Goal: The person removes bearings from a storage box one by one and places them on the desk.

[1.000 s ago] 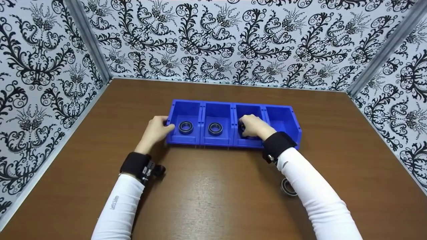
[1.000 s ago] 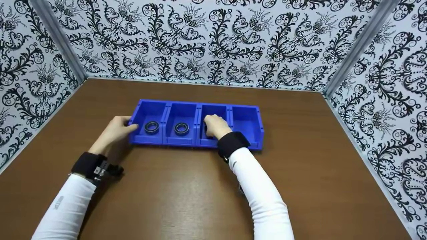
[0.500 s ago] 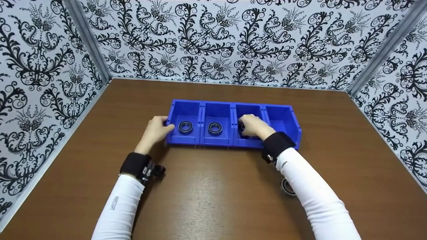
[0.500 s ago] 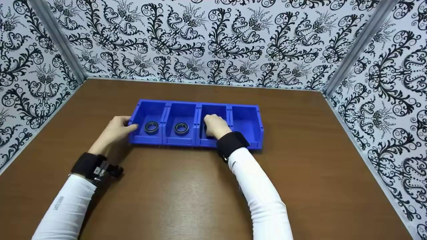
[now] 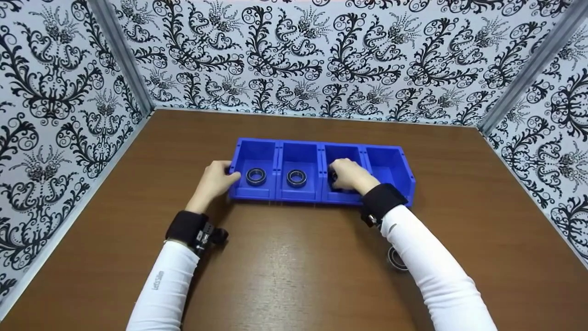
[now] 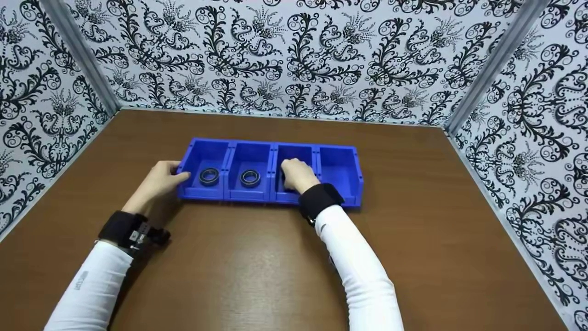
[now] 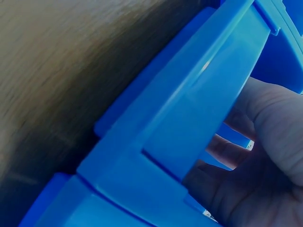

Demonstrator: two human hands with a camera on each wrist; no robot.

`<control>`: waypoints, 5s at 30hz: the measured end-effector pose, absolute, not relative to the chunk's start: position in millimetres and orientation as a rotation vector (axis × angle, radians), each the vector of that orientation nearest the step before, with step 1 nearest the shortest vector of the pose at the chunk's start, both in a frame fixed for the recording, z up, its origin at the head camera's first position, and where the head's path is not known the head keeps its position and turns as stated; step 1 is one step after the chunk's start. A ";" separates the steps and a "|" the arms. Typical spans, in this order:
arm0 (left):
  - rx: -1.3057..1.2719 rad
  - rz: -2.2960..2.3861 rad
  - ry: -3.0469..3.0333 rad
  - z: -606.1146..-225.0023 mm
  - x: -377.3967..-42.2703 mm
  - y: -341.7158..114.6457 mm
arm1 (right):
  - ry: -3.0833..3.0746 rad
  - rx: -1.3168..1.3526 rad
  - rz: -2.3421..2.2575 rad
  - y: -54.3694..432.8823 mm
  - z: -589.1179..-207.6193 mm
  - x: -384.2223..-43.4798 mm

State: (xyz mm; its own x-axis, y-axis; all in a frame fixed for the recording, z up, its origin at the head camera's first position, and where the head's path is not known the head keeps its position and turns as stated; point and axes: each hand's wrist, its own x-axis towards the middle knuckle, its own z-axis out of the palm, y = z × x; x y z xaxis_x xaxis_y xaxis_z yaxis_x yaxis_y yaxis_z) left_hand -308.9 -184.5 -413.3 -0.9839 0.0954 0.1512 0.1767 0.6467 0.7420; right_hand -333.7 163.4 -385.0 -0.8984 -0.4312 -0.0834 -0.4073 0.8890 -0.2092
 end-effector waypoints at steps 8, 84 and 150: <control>-0.221 -1.265 -2.767 -413.8 -309.0 -184.7 | 2.922 -0.674 -0.284 163.9 -383.9 -332.4; -0.213 -1.292 -2.779 -411.9 -308.1 -184.7 | 2.932 -0.803 -0.292 172.8 -347.3 -323.0; -0.207 -1.284 -2.781 -411.3 -307.2 -184.6 | 2.924 -0.798 -0.340 173.5 -319.6 -321.7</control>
State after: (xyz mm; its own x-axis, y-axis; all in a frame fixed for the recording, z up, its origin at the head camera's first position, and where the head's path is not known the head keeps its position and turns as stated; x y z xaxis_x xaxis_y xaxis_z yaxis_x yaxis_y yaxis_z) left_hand -307.2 -184.6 -411.3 -0.9884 0.0920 0.1206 0.1514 0.6415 0.7520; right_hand -321.7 173.5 -319.6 -0.8592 -0.5108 -0.0293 -0.4904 0.8385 -0.2375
